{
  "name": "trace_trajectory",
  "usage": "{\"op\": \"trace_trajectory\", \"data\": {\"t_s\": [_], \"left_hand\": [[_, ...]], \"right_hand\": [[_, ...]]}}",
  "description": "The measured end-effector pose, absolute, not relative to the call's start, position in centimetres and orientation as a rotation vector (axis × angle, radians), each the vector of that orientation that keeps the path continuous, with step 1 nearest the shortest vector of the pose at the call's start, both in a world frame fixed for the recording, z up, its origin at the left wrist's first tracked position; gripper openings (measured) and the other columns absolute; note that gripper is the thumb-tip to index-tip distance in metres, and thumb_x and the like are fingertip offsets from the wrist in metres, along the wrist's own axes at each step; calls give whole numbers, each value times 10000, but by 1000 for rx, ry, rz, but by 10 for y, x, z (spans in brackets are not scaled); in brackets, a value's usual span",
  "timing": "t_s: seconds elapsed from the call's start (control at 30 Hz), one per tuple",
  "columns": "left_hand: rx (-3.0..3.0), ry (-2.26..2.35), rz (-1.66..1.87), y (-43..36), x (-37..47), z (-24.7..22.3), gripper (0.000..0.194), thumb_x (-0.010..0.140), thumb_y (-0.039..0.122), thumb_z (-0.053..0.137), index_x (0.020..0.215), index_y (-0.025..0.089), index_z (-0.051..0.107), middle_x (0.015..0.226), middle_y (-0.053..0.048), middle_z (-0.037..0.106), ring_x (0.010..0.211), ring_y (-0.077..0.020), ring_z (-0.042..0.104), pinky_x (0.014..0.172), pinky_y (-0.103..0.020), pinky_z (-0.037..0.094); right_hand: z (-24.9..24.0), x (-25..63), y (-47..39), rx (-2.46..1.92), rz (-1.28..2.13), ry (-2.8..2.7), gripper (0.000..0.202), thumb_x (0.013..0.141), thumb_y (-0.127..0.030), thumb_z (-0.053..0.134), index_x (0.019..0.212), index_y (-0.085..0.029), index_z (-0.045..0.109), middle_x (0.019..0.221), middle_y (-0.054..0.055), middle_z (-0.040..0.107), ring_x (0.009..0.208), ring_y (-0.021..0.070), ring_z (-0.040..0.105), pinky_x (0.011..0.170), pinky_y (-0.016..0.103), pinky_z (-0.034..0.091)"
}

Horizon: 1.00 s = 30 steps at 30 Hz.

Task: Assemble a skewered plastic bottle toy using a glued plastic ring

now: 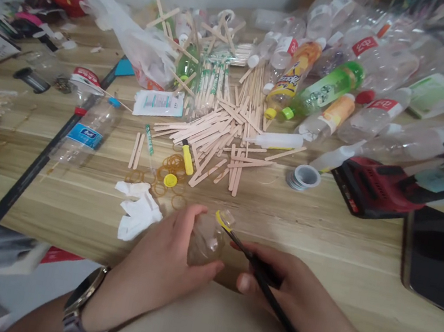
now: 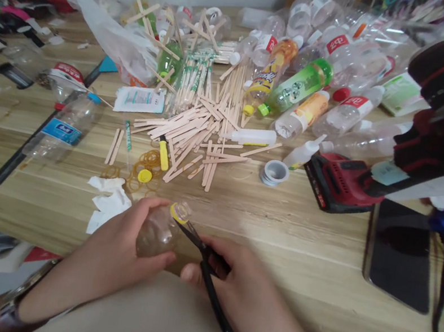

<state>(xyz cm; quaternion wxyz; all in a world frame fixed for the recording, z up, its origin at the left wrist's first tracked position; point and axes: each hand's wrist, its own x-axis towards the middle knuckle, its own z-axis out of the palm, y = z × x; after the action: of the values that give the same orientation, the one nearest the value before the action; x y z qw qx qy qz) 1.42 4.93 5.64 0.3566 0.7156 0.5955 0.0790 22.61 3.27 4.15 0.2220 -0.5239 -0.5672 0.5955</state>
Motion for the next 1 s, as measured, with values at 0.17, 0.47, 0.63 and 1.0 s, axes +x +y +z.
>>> {"op": "trace_trajectory", "data": {"t_s": [0.17, 0.47, 0.63, 1.0], "left_hand": [[1857, 1517, 260, 48, 12, 54, 634, 755, 415, 698, 1301, 251, 420, 1317, -101, 587, 1223, -305, 557, 1005, -481, 463], [1825, 1501, 267, 48, 11, 59, 644, 748, 400, 712, 1307, 265, 422, 1332, -93, 584, 1239, -302, 552, 1009, -476, 468], [1877, 1506, 317, 45, 12, 56, 611, 775, 375, 690, 1308, 269, 410, 1357, -89, 563, 1263, -293, 534, 1035, -481, 452], [1850, 1564, 289, 43, 15, 53, 651, 788, 407, 674, 1331, 216, 371, 1357, -148, 547, 1270, -314, 521, 1044, -519, 433]], "right_hand": [[46, 230, 31, -1476, 1614, -1558, 388, 784, -426, 671, 1127, -260, 740, 1046, 60, 778, 867, 278, 726, 697, 385, 595], [45, 228, 26, -1530, 1491, -1610, 313, 787, -413, 674, 1054, -270, 754, 796, 31, 750, 726, 248, 689, 558, 330, 544], [43, 224, 25, -1526, 1528, -1570, 289, 795, -443, 647, 976, -247, 759, 737, 26, 733, 739, 260, 692, 559, 329, 532], [42, 223, 27, -1420, 1708, -1448, 376, 799, -420, 627, 1086, -207, 746, 1045, 71, 785, 864, 270, 724, 736, 375, 574]]}}
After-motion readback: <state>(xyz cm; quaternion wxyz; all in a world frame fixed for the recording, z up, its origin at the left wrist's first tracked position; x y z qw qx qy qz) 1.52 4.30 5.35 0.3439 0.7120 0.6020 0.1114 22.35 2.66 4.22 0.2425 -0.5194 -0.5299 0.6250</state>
